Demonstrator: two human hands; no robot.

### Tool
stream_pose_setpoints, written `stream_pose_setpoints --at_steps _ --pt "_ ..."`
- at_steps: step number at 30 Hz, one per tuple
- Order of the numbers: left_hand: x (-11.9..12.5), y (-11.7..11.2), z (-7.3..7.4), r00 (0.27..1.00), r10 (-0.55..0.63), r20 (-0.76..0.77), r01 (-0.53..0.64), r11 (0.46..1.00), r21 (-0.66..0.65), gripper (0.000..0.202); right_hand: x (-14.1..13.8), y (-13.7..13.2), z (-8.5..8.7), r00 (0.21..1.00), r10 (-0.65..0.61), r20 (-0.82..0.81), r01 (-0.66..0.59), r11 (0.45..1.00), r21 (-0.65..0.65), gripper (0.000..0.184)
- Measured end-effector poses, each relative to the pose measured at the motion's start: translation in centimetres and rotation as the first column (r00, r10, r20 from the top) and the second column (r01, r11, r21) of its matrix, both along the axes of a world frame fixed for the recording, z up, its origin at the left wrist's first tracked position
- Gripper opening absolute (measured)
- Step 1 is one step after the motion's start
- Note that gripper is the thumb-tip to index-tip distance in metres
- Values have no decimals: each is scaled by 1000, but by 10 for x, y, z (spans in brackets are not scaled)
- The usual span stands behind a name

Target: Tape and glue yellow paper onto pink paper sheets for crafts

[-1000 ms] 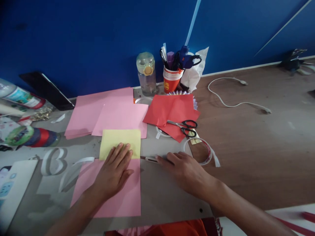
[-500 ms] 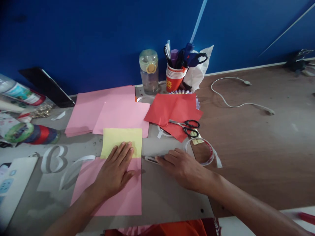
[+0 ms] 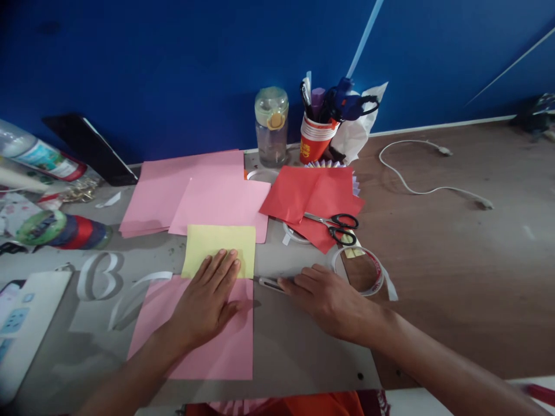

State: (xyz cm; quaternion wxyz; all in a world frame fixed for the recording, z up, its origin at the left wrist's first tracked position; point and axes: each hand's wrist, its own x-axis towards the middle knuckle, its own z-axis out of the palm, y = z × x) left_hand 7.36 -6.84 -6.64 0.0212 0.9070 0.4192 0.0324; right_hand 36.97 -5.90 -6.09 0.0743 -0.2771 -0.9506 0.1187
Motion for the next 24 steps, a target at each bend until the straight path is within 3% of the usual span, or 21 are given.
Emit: stream_pose_setpoints --at_steps 5,24 --pt "0 1 1 1000 7 -14 -7 1000 -21 74 -5 4 -2 999 28 -32 -26 997 73 38" --pt "-1 0 1 1000 7 23 -6 998 -58 70 -12 9 1 999 39 -12 -39 999 36 39"
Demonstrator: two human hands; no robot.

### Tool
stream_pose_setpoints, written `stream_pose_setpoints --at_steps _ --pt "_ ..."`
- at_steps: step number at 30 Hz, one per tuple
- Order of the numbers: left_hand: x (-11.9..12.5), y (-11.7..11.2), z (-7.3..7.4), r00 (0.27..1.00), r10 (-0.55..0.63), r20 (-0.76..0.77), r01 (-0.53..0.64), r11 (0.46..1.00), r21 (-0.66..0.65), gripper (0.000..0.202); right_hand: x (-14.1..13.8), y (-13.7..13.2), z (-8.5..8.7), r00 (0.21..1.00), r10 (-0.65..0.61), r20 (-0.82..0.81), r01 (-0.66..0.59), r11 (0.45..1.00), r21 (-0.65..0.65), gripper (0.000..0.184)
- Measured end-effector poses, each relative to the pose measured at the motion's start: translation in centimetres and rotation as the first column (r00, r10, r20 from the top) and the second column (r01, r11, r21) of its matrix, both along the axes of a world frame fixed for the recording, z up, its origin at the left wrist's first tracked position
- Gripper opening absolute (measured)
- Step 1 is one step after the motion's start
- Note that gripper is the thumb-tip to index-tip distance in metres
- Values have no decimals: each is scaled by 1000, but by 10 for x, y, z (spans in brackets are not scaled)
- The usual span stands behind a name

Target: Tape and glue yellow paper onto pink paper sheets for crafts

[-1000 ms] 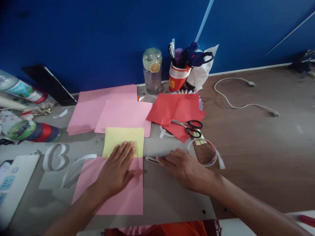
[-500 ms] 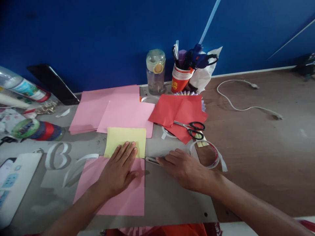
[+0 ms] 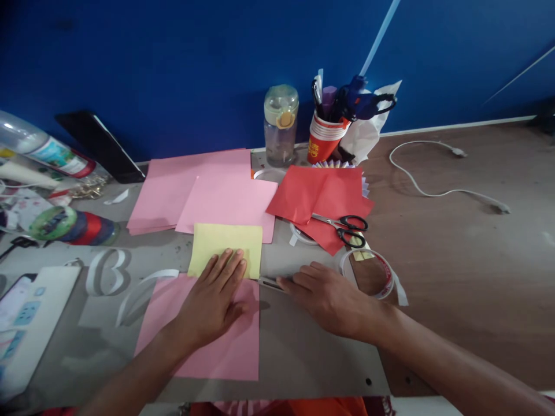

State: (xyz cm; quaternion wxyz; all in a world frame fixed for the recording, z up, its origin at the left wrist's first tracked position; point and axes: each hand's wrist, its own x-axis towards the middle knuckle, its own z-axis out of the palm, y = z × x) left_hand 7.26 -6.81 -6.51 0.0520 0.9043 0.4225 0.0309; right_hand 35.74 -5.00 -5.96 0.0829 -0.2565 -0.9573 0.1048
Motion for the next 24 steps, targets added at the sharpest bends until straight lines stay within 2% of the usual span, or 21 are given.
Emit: stream_pose_setpoints --at_steps 4,13,24 --pt "0 0 0 1000 0 -2 0 1000 4 69 -3 2 -2 999 19 -45 -19 1000 8 39" --pt "-1 1 0 1000 -10 3 10 1000 -4 72 -7 8 1 996 80 -28 -81 996 -37 39" --pt "-3 1 0 998 -33 60 33 999 7 71 -15 12 4 993 94 -77 -93 996 16 36"
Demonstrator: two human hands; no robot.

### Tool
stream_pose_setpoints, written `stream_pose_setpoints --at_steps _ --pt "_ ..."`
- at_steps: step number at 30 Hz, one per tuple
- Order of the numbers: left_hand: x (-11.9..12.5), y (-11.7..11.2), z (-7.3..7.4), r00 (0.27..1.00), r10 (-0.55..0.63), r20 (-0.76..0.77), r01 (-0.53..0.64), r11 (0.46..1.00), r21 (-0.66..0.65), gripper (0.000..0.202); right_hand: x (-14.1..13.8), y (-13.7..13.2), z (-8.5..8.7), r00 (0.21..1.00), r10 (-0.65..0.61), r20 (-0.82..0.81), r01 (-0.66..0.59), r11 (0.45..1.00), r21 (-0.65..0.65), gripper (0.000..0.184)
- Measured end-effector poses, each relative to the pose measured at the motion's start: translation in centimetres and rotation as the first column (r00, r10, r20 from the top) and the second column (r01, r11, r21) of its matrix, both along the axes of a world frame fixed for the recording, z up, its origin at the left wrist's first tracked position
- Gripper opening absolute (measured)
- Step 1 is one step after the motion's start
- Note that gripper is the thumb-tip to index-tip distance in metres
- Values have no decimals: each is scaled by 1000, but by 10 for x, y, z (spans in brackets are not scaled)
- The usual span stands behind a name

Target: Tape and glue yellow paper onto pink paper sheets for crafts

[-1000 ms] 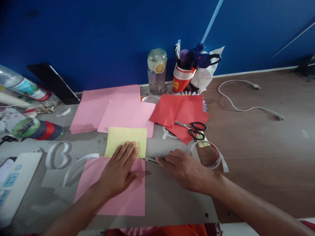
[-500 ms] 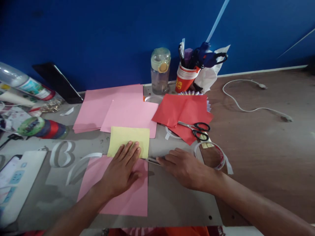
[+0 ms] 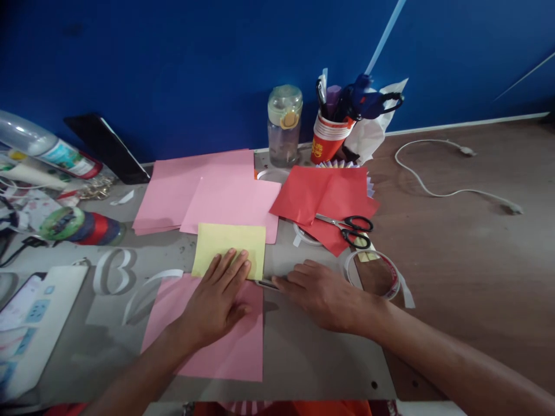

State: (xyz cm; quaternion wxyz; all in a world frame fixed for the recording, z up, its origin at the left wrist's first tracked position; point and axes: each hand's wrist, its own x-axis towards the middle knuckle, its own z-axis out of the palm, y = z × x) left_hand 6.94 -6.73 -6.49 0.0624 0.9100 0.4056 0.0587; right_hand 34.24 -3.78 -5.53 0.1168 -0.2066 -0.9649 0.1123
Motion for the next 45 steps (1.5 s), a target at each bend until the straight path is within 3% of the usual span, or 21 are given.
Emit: stream_pose_setpoints --at_steps 6,10,14,32,45 --pt "-29 -9 6 992 98 -80 -92 993 68 76 -2 -6 1 994 -83 69 81 996 37 35" --pt "-41 -15 4 978 151 -144 -146 988 43 80 -6 -8 -4 992 -105 64 99 991 95 39" --pt "-38 -16 2 977 161 -139 -158 987 32 83 -12 -8 -6 995 -103 18 99 985 141 37" --pt "-37 -14 4 985 141 -100 -141 990 6 82 -28 -7 -4 995 -94 -46 99 987 124 37" --pt "-38 -15 3 987 139 -81 -141 990 -18 82 -36 -13 0 998 -49 37 47 997 67 38"
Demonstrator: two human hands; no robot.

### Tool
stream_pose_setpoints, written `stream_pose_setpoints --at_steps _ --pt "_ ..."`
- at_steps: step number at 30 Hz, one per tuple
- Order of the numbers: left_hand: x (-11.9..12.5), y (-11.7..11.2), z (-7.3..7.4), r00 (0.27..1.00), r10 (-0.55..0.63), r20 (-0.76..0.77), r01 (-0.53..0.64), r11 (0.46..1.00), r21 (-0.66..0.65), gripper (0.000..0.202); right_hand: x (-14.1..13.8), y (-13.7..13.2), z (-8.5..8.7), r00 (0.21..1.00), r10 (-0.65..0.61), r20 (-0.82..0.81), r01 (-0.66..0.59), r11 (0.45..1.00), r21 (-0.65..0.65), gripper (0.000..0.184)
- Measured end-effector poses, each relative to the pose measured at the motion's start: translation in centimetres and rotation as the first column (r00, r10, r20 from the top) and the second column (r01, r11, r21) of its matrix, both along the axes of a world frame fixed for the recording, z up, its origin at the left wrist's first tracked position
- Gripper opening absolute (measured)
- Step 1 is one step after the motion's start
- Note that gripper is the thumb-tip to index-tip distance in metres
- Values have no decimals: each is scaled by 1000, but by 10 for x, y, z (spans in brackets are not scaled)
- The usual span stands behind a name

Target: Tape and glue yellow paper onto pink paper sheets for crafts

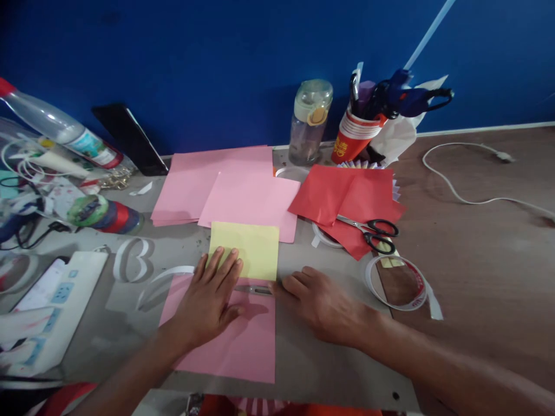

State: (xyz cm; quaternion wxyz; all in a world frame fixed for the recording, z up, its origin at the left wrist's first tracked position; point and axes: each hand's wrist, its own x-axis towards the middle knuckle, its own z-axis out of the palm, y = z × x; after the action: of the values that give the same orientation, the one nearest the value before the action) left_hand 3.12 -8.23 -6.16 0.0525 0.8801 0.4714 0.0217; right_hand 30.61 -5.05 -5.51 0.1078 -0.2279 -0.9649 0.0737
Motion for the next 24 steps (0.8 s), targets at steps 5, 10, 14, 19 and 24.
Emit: stream_pose_setpoints --at_steps 5,10,14,19,24 --pt "-5 -4 -1 997 -8 73 5 999 48 81 22 -9 1 998 -67 -10 66 996 -54 44" --pt "-7 -10 2 988 -41 150 24 993 116 73 37 -27 -1 988 -148 38 151 985 -86 39" --pt "-6 -10 3 947 11 321 -47 993 106 61 36 -32 -1 979 -205 -18 204 978 -44 35" --pt "0 -7 5 857 124 500 -151 988 14 47 36 -33 -1 978 -207 -13 206 977 -55 34" --pt "5 -5 8 801 199 564 -240 971 -1 33 38 -36 -2 973 -229 10 229 973 -25 36"
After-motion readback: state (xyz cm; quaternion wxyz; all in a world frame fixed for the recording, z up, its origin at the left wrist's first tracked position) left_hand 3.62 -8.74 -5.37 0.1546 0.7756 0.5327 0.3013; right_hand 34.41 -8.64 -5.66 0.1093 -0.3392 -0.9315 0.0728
